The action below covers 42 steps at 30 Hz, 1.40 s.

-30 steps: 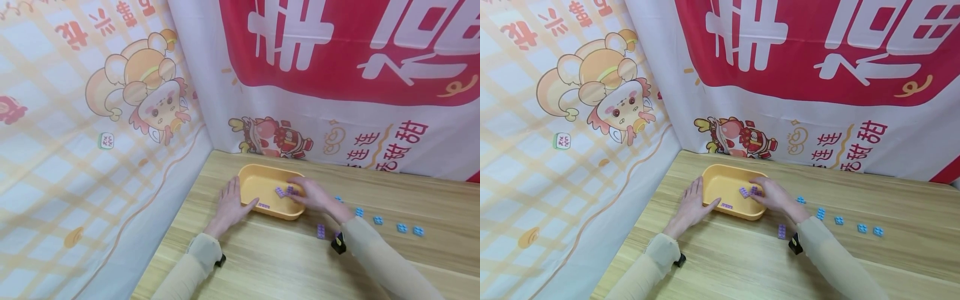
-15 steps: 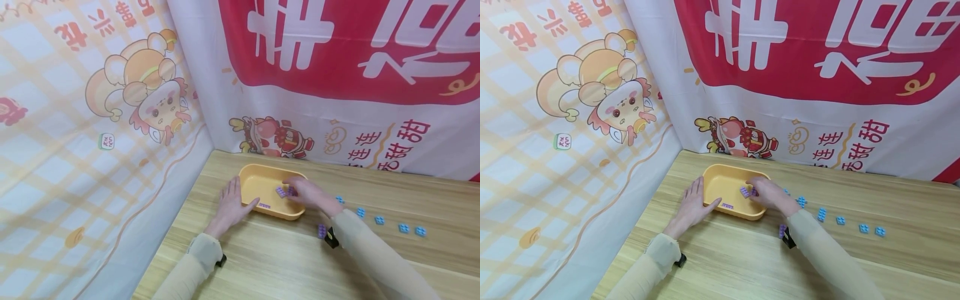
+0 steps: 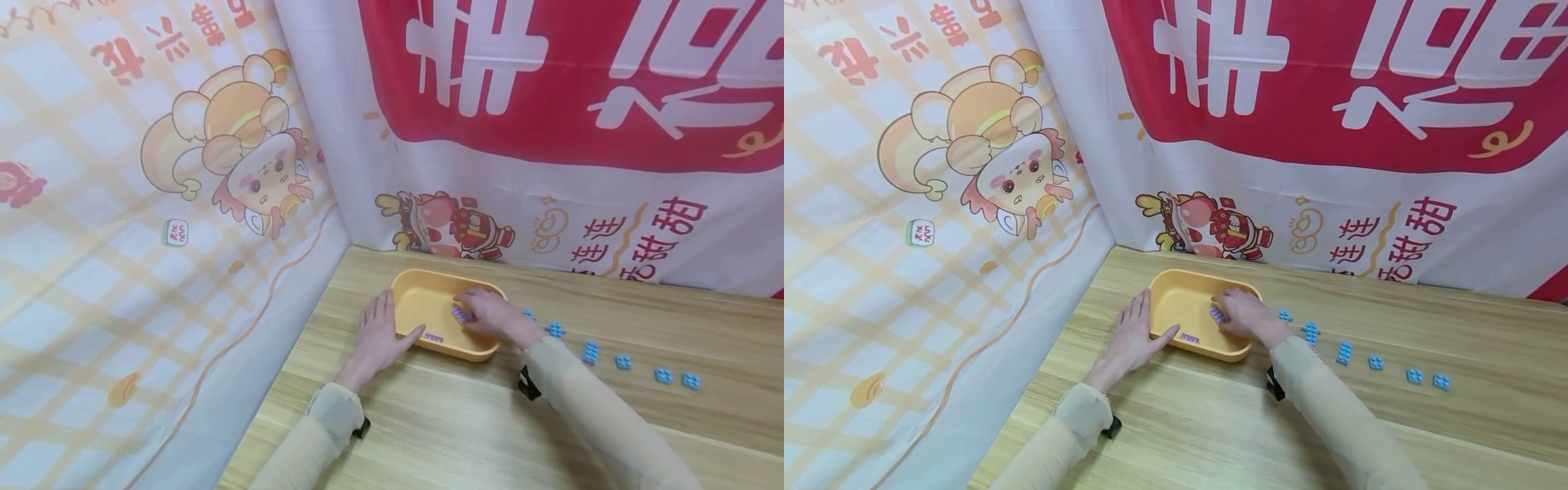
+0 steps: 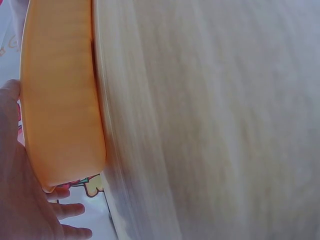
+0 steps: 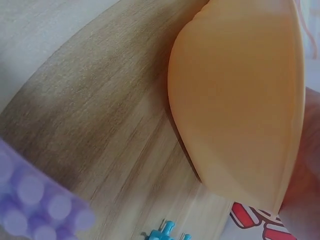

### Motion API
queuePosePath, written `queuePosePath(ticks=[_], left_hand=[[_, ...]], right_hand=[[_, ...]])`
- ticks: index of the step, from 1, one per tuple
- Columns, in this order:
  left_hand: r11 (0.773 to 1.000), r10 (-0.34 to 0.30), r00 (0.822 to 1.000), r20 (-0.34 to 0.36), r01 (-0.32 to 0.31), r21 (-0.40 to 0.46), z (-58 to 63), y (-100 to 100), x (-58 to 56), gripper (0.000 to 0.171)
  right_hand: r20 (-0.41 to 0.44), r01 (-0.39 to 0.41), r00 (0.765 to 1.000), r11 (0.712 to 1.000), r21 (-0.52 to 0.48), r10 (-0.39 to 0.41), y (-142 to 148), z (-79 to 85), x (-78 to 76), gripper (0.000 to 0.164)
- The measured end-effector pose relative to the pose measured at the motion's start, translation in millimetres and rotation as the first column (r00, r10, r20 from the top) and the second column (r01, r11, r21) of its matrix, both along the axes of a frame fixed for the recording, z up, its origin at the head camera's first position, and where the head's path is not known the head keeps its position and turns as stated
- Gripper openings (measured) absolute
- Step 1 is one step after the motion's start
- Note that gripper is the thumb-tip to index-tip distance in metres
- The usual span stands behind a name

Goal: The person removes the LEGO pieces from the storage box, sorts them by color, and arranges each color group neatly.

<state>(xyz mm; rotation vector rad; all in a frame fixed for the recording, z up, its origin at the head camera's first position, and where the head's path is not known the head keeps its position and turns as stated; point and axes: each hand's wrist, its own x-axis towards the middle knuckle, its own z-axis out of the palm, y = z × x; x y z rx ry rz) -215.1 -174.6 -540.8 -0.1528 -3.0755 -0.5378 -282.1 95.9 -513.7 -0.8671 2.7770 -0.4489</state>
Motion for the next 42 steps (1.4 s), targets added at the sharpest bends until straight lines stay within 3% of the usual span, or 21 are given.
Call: queuePosePath(ticks=[6, 15, 22, 37, 42], left_hand=[[1.0, 0.008, 1.0, 0.0, -0.008, 0.022, 2.2, 1.3, 1.3, 0.117], [1.0, 0.008, 1.0, -0.018, -0.008, 0.021, 0.1, 1.9, 0.5, 0.117], [0.999, 0.005, 1.0, -0.026, -0.004, 0.047, -0.7, 1.9, 2.8, 0.115], [1.0, 0.01, 1.0, -0.028, -0.009, 0.028, 0.6, 2.9, 4.5, 0.116], [1.0, 0.008, 1.0, -0.029, -0.007, 0.024, 0.1, 2.4, 4.4, 0.117]], right_hand=[[-0.008, -0.029, 1.0, 0.998, 0.052, 0.03, -5.0, 0.1, -1.7, 0.069], [0.002, -0.007, 1.0, 0.995, 0.104, 0.007, -8.4, -4.1, -3.0, 0.055], [-0.004, -0.007, 1.0, 0.997, 0.075, 0.007, -7.3, -6.9, -3.6, 0.054], [-0.051, 0.047, 0.998, 0.999, 0.02, -0.046, -8.0, -9.6, -1.9, 0.036], [-0.058, 0.042, 0.997, 0.997, -0.061, -0.045, -4.8, -7.3, 1.3, 0.038]])
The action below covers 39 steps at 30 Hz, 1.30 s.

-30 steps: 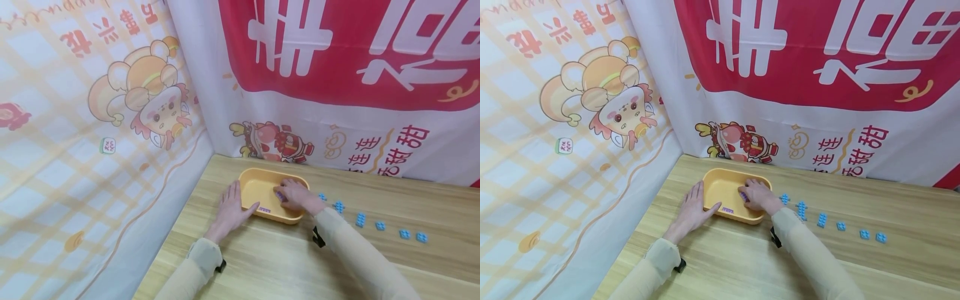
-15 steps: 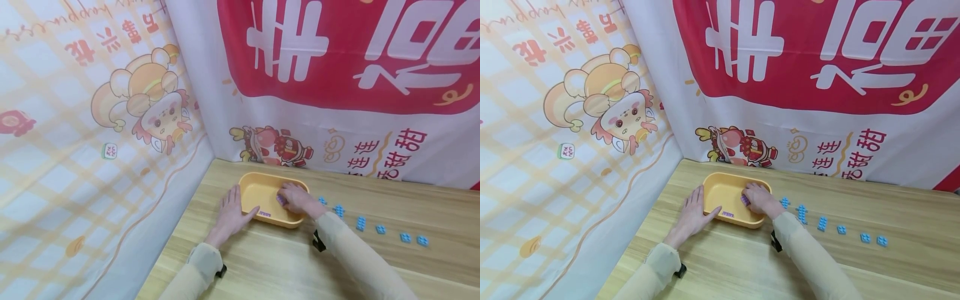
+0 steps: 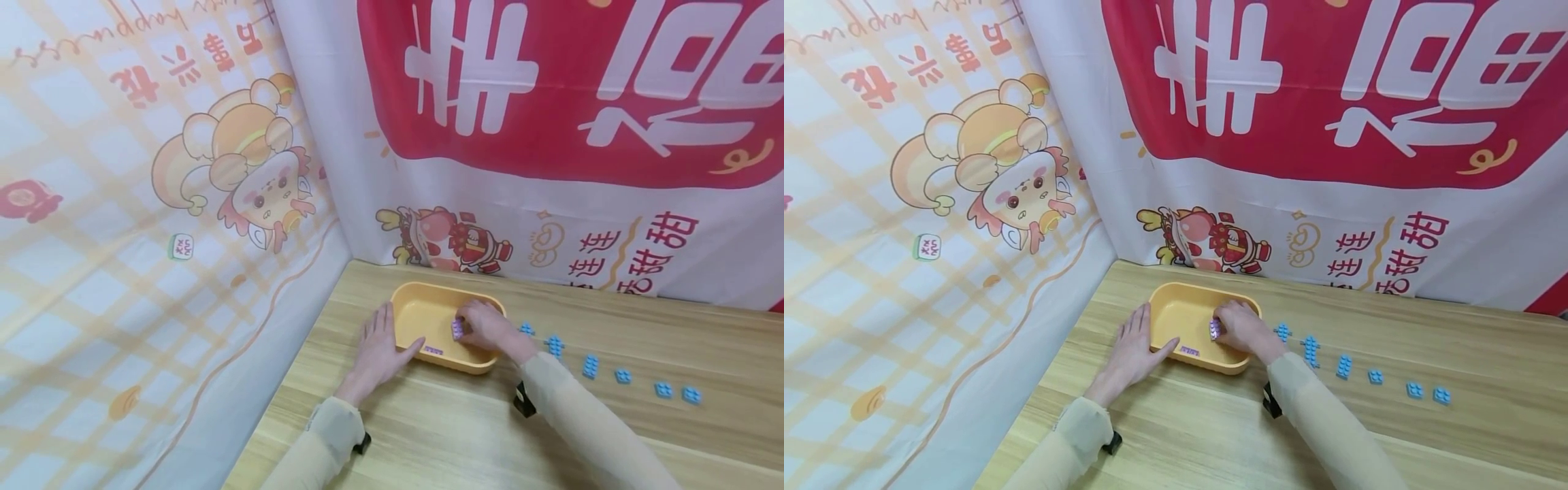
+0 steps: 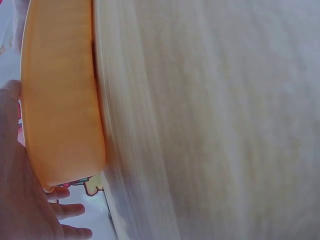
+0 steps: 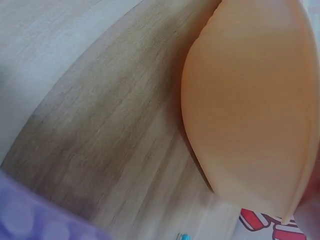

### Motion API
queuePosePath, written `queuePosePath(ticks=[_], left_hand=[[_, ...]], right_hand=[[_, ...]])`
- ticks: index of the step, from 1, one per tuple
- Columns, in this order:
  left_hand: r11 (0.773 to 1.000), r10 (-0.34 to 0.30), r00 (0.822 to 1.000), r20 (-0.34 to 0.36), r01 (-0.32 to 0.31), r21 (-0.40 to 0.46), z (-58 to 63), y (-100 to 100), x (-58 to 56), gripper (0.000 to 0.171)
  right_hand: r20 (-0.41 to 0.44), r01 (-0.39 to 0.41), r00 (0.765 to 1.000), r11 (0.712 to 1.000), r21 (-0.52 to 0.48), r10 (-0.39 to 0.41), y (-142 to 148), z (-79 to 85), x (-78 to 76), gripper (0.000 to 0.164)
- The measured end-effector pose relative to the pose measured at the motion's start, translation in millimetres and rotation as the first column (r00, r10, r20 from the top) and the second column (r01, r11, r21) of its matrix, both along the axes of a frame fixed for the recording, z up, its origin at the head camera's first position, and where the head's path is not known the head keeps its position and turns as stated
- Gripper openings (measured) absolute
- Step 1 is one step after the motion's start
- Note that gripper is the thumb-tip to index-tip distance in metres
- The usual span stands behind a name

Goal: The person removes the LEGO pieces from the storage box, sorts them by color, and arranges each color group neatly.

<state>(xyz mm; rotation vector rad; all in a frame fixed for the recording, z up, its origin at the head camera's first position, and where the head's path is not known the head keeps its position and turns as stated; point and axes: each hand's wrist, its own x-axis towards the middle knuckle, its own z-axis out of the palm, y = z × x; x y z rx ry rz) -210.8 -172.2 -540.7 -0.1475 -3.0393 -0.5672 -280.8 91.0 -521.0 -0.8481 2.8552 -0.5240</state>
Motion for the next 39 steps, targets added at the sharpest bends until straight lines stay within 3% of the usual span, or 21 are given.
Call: queuePosePath(ticks=[5, 11, 16, 20, 32, 39], left_hand=[[1.0, -0.003, 1.0, -0.002, 0.003, 0.007, -1.2, -0.6, -0.5, 0.116], [1.0, -0.004, 1.0, 0.003, 0.004, 0.006, 0.7, -1.0, 1.1, 0.117], [1.0, -0.009, 1.0, 0.015, 0.009, -0.019, -1.3, -0.8, 0.6, 0.118], [1.0, -0.012, 1.0, 0.018, 0.012, -0.013, -0.8, -1.4, -0.4, 0.118], [1.0, -0.018, 1.0, 0.022, 0.018, -0.003, 1.0, -3.0, 0.0, 0.118], [1.0, -0.018, 1.0, 0.009, 0.018, 0.004, 1.0, -2.5, -1.4, 0.117]], right_hand=[[-0.022, 0.003, 1.0, 0.995, -0.102, -0.006, 12.3, 2.3, 5.7, 0.04], [-0.037, -0.003, 0.999, 0.988, -0.152, -0.002, 26.6, 8.9, 15.8, 0.041], [-0.1, -0.036, 0.995, 0.973, -0.23, 0.013, 39.6, 18.7, 28.9, 0.039], [-0.097, -0.015, 0.995, 0.961, -0.278, -0.013, 54.8, 28.3, 39.8, 0.043], [-0.049, 0.113, 0.991, 0.964, -0.241, -0.128, 92.7, 33.8, 70.3, 0.042], [-0.118, 0.143, 0.978, 0.966, -0.217, -0.171, 112.3, 30.7, 97.5, 0.041]])
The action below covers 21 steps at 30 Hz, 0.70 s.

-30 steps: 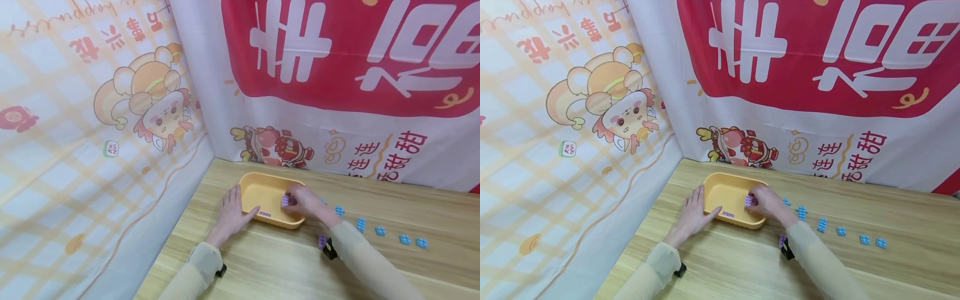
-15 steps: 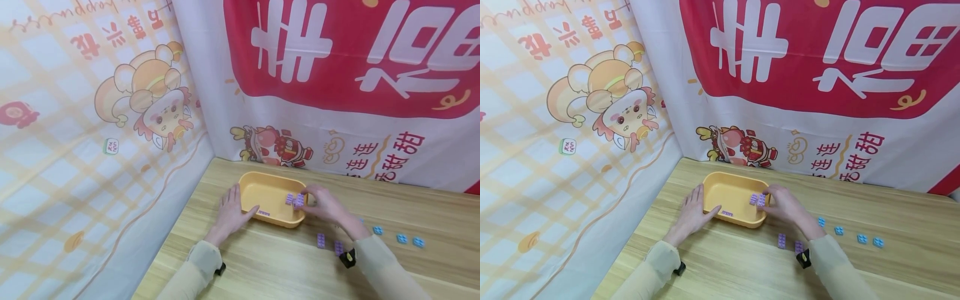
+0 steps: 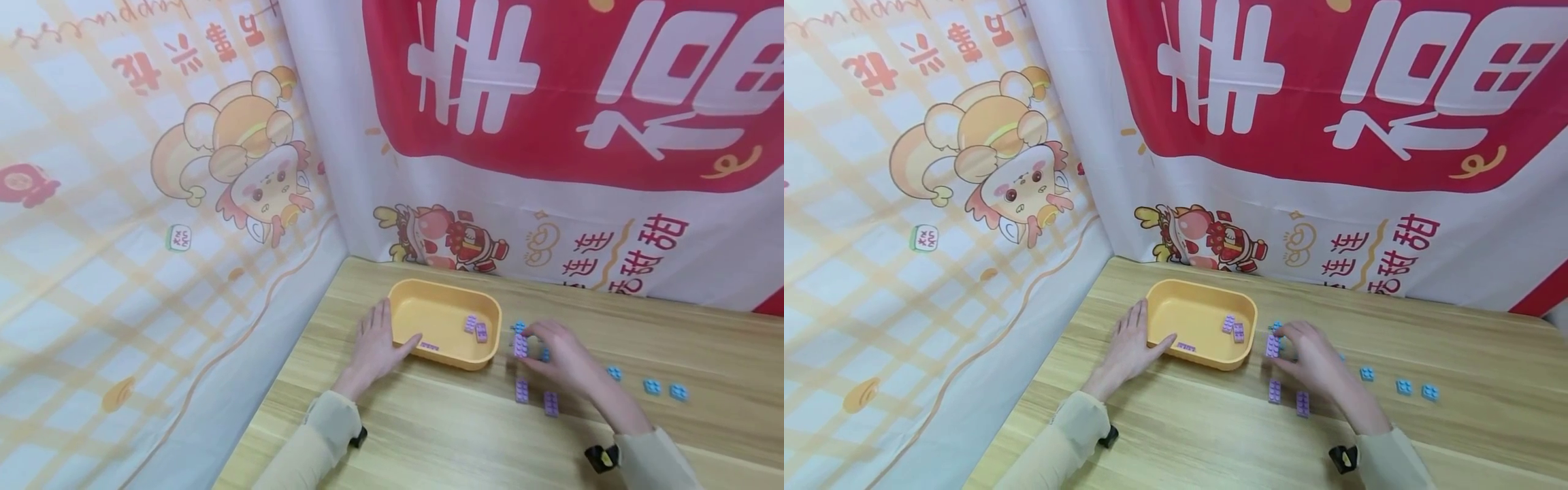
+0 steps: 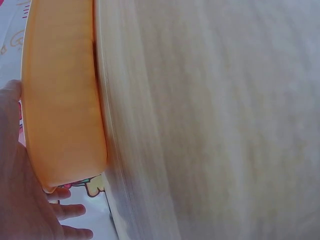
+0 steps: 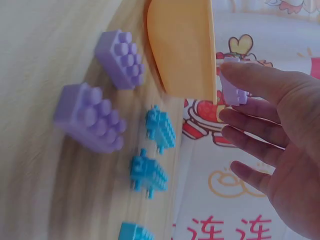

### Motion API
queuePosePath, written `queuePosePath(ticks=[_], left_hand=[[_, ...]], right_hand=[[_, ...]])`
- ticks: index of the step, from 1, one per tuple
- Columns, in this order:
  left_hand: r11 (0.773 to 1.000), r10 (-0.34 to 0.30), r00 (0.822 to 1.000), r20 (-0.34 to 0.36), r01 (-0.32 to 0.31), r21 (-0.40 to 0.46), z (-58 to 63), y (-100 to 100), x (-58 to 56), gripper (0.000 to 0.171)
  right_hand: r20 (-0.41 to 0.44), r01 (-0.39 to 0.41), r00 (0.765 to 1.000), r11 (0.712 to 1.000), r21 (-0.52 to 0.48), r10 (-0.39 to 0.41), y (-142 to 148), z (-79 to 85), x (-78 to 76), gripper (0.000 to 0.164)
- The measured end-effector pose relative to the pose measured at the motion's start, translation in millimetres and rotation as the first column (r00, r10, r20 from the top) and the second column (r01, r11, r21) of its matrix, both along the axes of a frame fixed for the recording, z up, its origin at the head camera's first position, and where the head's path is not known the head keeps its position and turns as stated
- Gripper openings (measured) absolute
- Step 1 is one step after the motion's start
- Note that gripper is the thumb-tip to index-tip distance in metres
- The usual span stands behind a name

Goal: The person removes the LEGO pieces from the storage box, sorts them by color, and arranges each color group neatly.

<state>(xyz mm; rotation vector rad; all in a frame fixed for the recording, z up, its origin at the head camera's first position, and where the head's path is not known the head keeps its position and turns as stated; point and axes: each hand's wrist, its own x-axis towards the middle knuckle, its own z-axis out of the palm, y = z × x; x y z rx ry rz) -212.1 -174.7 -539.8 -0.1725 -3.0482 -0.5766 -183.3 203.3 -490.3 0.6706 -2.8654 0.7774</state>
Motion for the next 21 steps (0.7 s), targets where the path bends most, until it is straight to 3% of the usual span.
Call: queuePosePath(ticks=[9, 16, 21], left_hand=[[1.0, 0.011, 1.0, 0.006, -0.011, -0.017, 1.0, 0.3, -0.1, 0.116], [1.0, 0.013, 1.0, 0.006, -0.013, -0.018, 0.7, -0.1, 0.4, 0.118], [1.0, 0.007, 1.0, -0.002, -0.008, -0.012, -0.7, 0.4, -1.4, 0.118]], right_hand=[[-0.035, 0.012, 0.999, 1.0, -0.007, -0.012, 22.9, -10.2, 29.3, 0.043], [-0.166, 0.03, 0.986, 1.0, -0.01, -0.031, 44.6, -29.2, 48.8, 0.046], [-0.198, 0.076, 0.977, 0.997, -0.003, -0.076, 59.7, -44.8, 65.9, 0.049]])
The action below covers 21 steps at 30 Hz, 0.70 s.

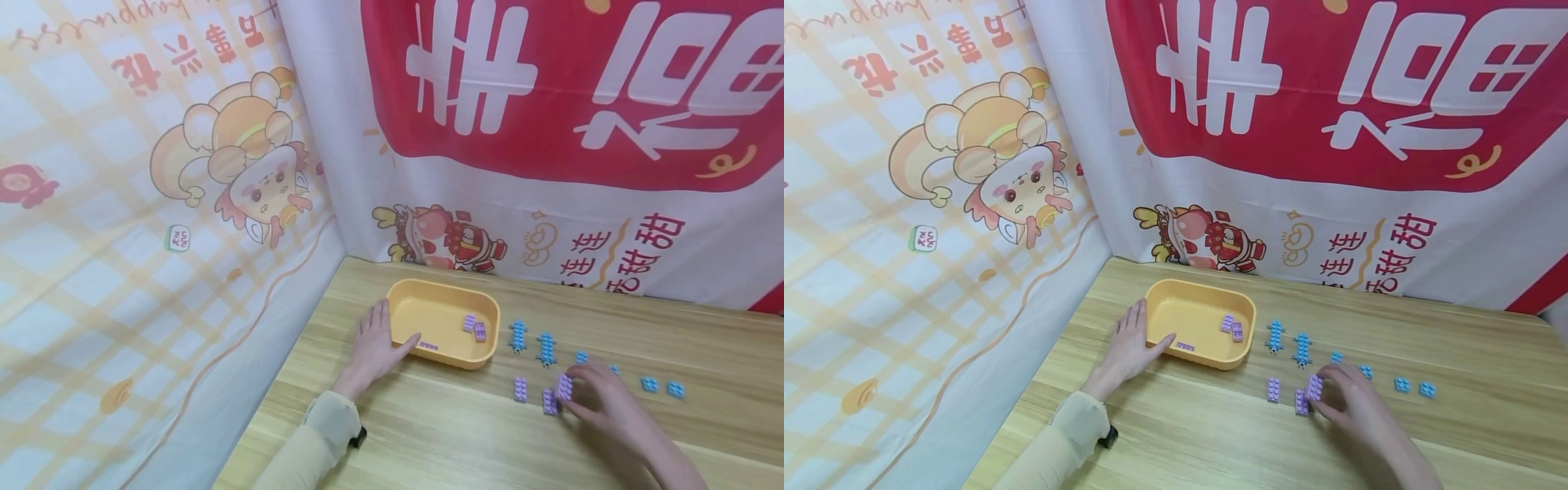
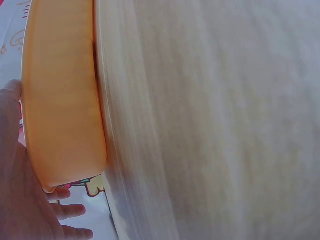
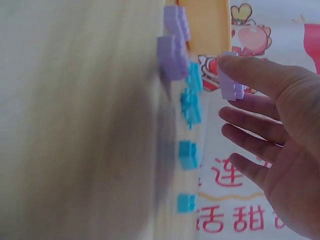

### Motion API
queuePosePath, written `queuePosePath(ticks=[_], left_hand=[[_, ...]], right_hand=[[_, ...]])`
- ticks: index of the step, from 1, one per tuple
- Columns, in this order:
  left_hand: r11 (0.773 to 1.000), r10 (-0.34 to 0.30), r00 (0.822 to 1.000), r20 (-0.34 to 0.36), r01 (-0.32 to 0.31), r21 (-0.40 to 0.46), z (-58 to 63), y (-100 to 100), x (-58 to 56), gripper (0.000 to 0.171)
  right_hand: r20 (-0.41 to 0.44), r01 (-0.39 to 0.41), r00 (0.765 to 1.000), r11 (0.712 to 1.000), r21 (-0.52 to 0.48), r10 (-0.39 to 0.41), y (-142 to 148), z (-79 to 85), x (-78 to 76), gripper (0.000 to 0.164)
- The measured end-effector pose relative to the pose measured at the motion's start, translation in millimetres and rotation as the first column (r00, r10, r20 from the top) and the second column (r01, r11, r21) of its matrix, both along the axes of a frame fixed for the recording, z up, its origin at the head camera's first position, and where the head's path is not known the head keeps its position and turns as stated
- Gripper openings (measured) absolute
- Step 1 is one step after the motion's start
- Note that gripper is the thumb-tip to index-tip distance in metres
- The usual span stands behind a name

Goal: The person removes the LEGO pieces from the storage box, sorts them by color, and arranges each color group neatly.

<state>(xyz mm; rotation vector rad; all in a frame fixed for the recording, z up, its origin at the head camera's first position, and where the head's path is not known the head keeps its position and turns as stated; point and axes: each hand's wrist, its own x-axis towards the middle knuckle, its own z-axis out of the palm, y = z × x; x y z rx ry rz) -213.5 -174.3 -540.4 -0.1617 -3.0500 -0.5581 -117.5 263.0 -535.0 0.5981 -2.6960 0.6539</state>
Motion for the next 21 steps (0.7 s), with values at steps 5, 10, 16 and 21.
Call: queuePosePath(ticks=[5, 10, 16, 21], left_hand=[[1.0, 0.001, 1.0, 0.005, -0.001, -0.002, 0.3, 0.4, 0.6, 0.118], [1.0, 0.0, 1.0, 0.001, 0.0, 0.007, 0.7, 0.6, -0.1, 0.118], [1.0, -0.001, 1.0, 0.001, 0.001, -0.004, 2.2, 0.7, 0.0, 0.117], [1.0, 0.003, 1.0, 0.009, -0.003, -0.003, 2.7, 1.0, 1.4, 0.116]], right_hand=[[-0.02, 0.052, 0.998, 0.998, -0.02, -0.053, 15.8, -13.3, 15.1, 0.054], [0.13, 0.1, 0.987, 0.995, -0.03, -0.096, 28.5, -14.1, 25.0, 0.048], [0.262, 0.137, 0.956, 0.991, -0.008, -0.13, 38.4, -15.7, 28.7, 0.045], [0.344, 0.148, 0.928, 0.989, 0.01, -0.143, 42.4, -19.1, 28.3, 0.049]])
